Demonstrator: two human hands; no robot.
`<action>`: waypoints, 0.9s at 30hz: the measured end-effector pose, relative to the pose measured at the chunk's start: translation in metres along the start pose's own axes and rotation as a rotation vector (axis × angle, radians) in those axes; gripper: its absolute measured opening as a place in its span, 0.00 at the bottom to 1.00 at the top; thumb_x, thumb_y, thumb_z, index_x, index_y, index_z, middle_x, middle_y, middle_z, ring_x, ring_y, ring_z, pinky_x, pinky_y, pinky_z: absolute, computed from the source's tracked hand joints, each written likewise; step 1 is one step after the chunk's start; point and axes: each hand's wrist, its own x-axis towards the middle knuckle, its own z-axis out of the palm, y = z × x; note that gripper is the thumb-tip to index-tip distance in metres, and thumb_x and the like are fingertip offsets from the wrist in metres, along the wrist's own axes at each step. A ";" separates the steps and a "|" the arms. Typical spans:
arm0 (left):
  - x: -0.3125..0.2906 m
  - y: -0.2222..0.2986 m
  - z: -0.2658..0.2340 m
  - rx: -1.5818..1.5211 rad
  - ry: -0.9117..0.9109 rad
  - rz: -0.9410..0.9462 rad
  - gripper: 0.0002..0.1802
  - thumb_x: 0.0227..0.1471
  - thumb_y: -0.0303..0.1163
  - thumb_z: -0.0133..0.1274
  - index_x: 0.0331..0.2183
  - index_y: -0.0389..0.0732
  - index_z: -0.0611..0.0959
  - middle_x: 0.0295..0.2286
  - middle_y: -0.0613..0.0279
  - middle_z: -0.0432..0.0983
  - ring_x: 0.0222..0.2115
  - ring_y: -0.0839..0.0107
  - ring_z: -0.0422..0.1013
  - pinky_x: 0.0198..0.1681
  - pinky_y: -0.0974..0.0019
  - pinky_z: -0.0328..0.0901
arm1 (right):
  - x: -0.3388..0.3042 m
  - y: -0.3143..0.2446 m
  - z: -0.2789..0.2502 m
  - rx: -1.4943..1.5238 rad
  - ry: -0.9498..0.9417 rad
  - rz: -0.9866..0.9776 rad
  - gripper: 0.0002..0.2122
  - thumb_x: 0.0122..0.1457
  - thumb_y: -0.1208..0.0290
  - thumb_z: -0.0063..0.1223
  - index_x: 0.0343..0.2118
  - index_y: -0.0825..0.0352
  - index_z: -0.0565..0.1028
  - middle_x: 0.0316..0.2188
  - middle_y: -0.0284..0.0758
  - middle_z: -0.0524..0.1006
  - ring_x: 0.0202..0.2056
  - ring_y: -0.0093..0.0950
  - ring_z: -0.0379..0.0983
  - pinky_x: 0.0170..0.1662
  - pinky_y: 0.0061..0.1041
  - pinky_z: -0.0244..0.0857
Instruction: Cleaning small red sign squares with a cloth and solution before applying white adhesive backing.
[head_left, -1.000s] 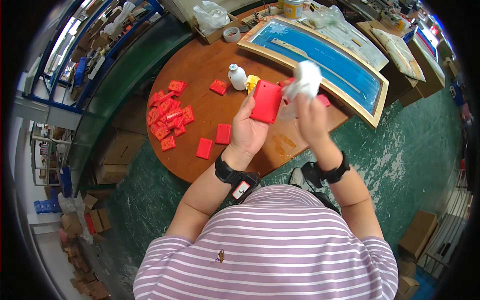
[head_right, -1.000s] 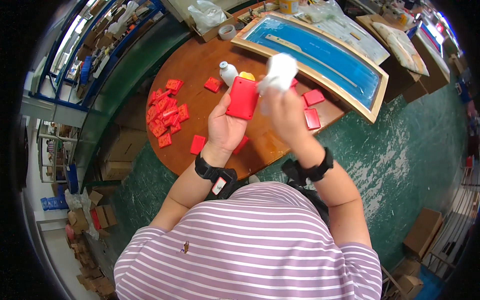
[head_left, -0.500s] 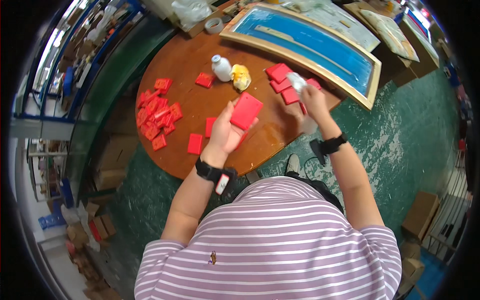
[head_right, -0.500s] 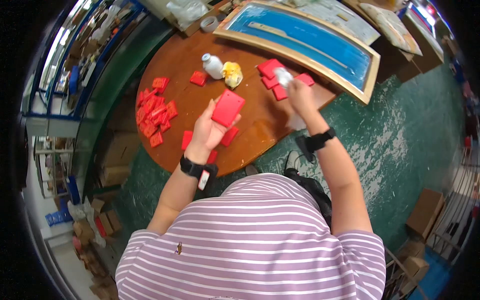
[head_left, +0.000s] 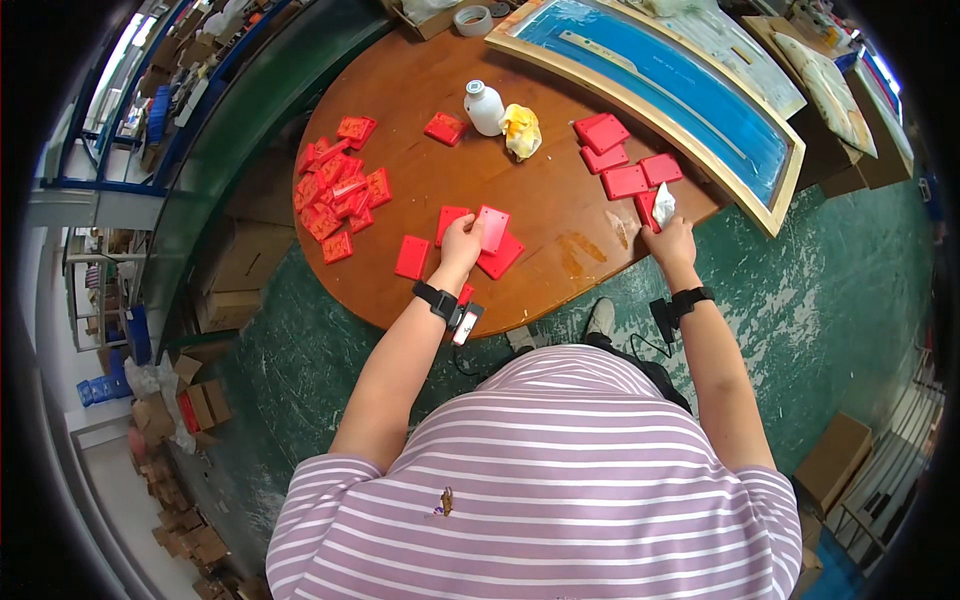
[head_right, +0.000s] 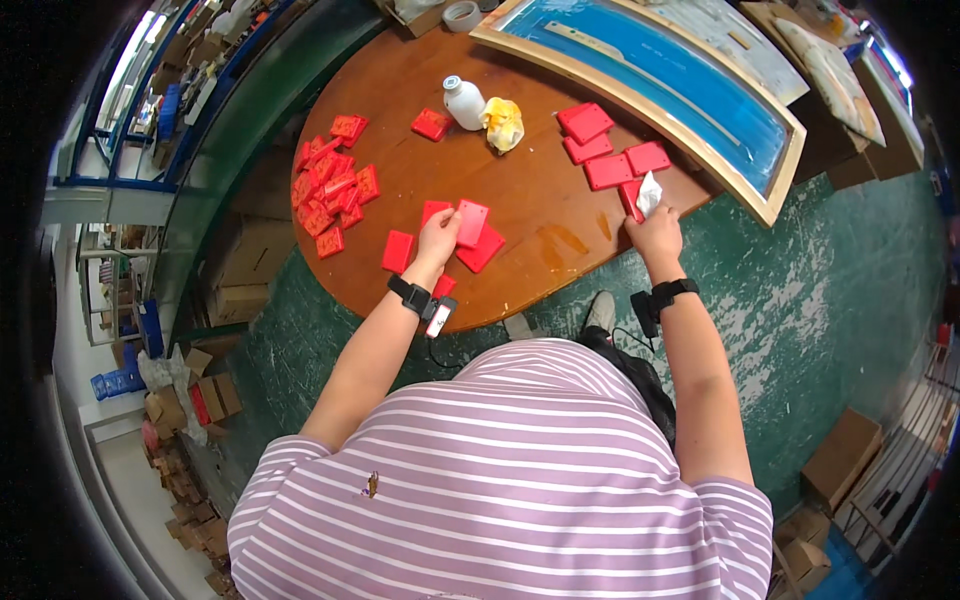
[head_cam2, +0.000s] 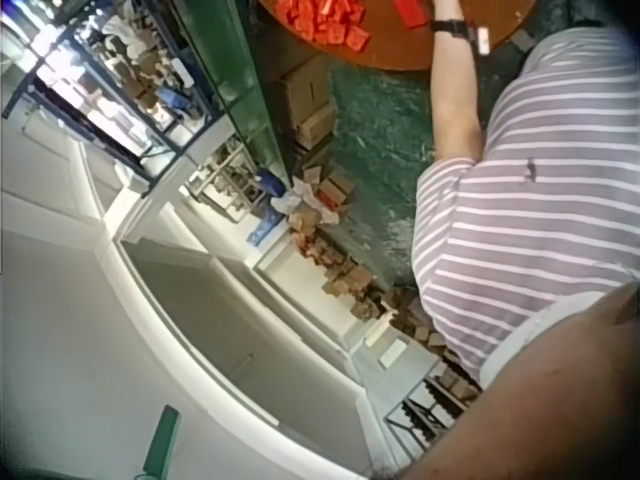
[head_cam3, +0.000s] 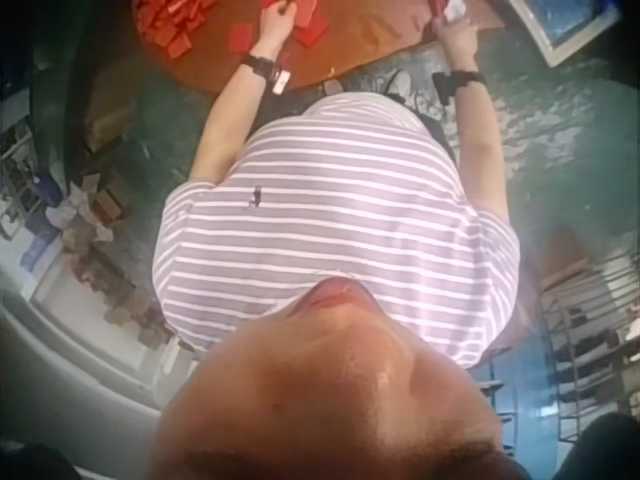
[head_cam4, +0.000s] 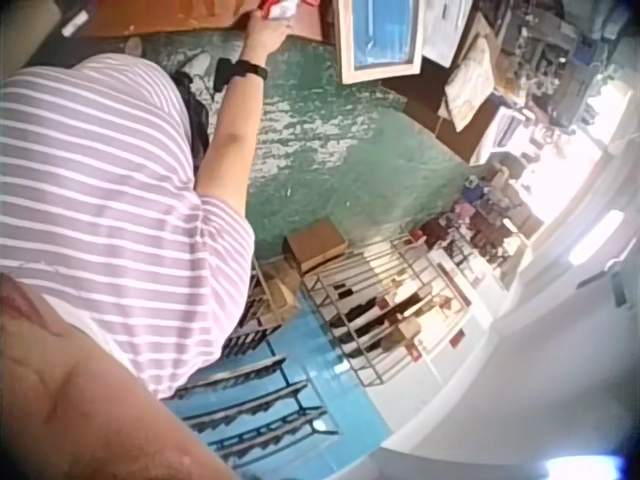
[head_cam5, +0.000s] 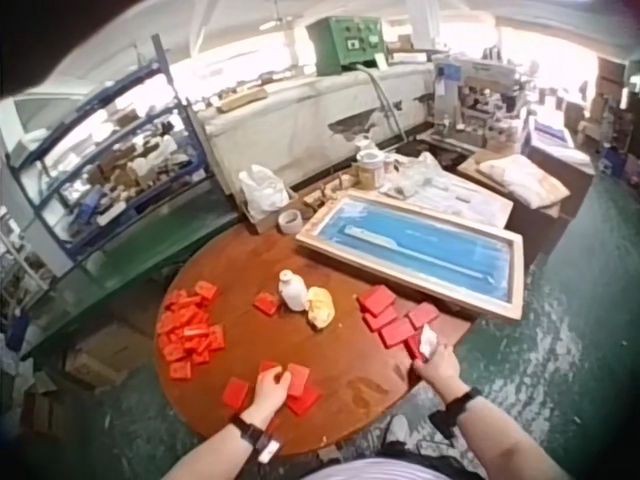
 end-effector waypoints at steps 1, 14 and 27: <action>-0.002 0.004 -0.001 -0.001 -0.001 0.001 0.20 0.58 0.40 0.49 0.46 0.35 0.76 0.44 0.55 0.74 0.47 0.66 0.69 0.51 0.65 0.63 | -0.001 -0.002 -0.002 0.000 0.001 0.000 0.36 0.42 0.51 0.62 0.50 0.73 0.65 0.46 0.53 0.70 0.46 0.47 0.72 0.47 0.38 0.68; -0.060 0.175 0.030 -0.717 -0.553 0.286 0.26 0.63 0.41 0.42 0.57 0.38 0.62 0.51 0.55 0.64 0.53 0.69 0.61 0.57 0.62 0.56 | -0.089 -0.155 -0.103 0.818 -0.369 -0.651 0.25 0.53 0.57 0.60 0.47 0.73 0.71 0.37 0.43 0.78 0.40 0.32 0.75 0.44 0.29 0.67; -0.083 0.208 0.027 -1.327 -0.754 -0.031 0.26 0.62 0.50 0.36 0.56 0.48 0.64 0.51 0.66 0.66 0.51 0.69 0.65 0.55 0.60 0.61 | -0.103 -0.179 -0.142 0.616 0.511 -1.149 0.13 0.55 0.68 0.54 0.43 0.64 0.75 0.39 0.37 0.75 0.45 0.37 0.70 0.50 0.41 0.62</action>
